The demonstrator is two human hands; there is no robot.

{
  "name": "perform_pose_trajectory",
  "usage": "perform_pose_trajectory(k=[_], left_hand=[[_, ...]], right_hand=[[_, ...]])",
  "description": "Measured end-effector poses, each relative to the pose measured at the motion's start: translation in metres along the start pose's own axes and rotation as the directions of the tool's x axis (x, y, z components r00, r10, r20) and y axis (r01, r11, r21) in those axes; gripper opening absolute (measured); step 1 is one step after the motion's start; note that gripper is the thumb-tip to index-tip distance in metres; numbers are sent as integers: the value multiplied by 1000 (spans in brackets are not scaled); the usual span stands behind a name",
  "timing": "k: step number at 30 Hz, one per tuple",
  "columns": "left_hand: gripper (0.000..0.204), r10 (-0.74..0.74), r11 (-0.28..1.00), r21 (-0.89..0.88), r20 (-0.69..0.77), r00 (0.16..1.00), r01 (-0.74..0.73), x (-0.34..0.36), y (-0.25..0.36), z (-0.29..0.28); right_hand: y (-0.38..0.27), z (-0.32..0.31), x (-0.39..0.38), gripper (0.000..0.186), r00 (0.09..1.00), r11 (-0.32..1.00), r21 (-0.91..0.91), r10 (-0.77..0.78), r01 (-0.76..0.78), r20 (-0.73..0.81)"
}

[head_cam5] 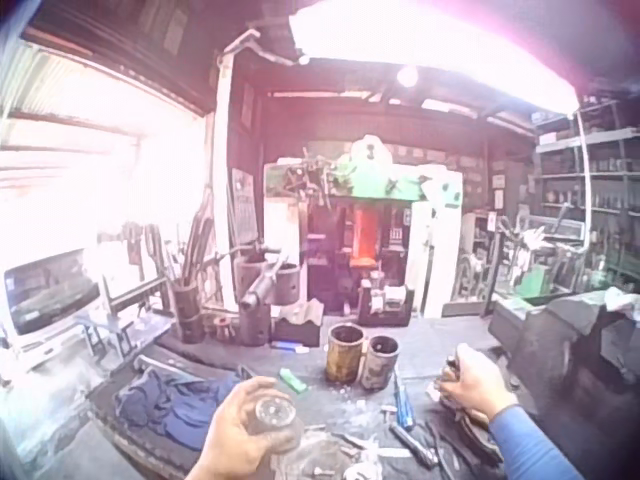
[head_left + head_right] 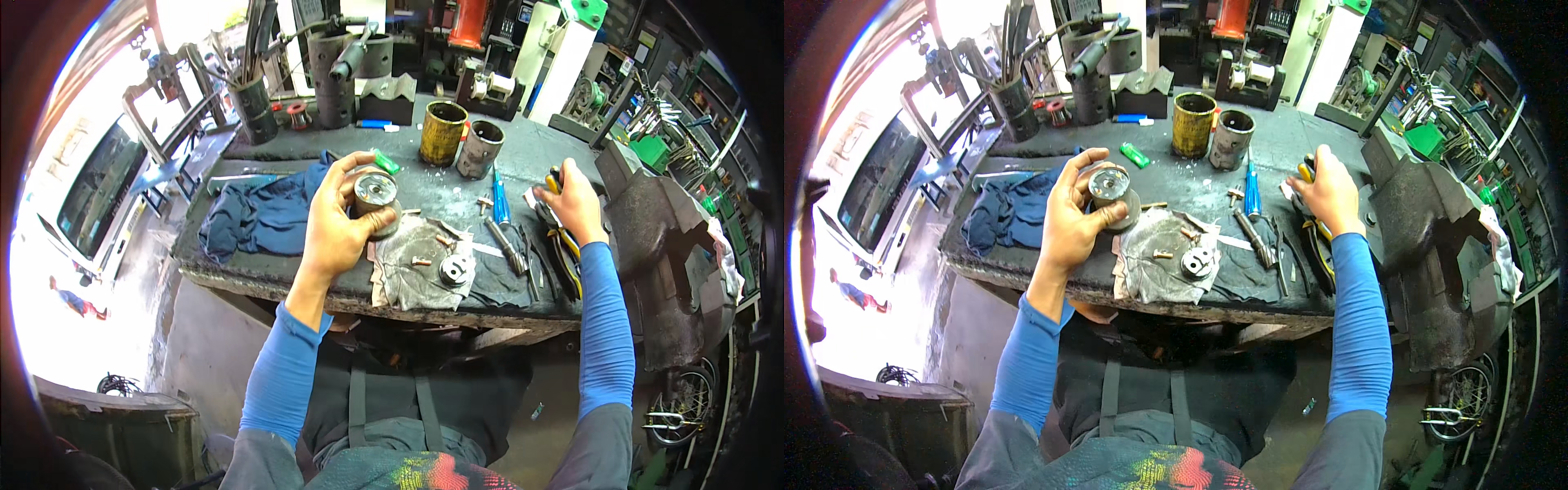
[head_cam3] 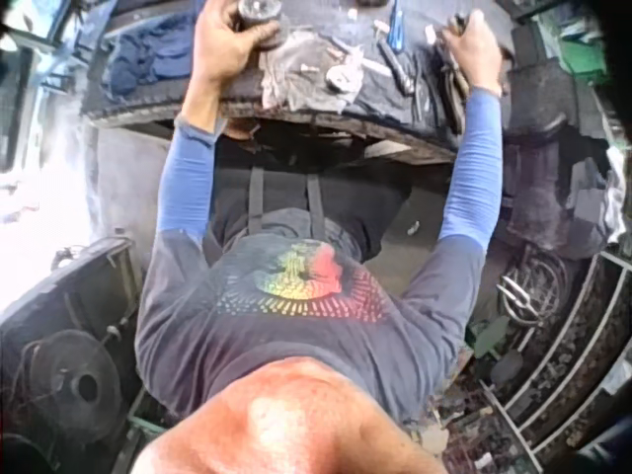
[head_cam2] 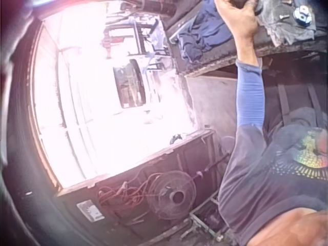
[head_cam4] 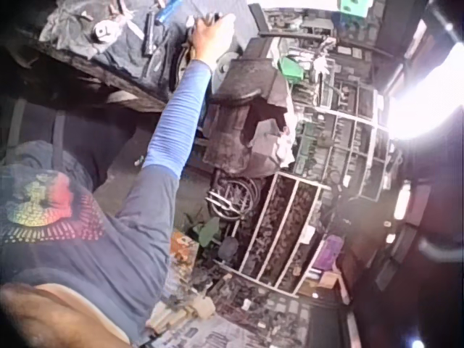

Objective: The person disassembles a small mechanical component on a workbench, using pliers to remove a pin and a file to smooth edges. They wipe the part with a cloth and reassemble it with a spring and pin, then inspect the finished assembly.

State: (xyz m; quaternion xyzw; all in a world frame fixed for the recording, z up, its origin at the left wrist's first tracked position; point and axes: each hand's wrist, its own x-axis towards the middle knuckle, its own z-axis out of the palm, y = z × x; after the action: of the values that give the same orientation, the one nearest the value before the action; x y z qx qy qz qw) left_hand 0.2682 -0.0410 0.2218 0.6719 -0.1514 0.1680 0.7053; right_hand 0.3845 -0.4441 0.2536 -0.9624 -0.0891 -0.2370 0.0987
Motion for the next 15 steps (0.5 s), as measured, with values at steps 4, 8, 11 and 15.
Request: perform_pose_trajectory(k=[4, 8, 11, 15], left_hand=[[78, 2, 998, 70, -102, 995, 5, 36, -31, -15], [80, -35, 999, 18, -86, 996, 36, 55, -46, -15], [79, -13, 997, 79, -95, 995, 21, 64, -60, -15], [75, 8, 974, 227, -158, 987, 29, 59, -79, -10]], right_hand=[[21, 21, -10, 42, 999, 997, -68, -17, 20, 46], [25, 5, -30, 35, 995, 998, 65, -7, 14, -100], [-5, -22, -54, 17, 982, 939, 344, 40, 26, -185], [-22, -65, -119, 9, 965, 768, 632, 72, 107, -251]])
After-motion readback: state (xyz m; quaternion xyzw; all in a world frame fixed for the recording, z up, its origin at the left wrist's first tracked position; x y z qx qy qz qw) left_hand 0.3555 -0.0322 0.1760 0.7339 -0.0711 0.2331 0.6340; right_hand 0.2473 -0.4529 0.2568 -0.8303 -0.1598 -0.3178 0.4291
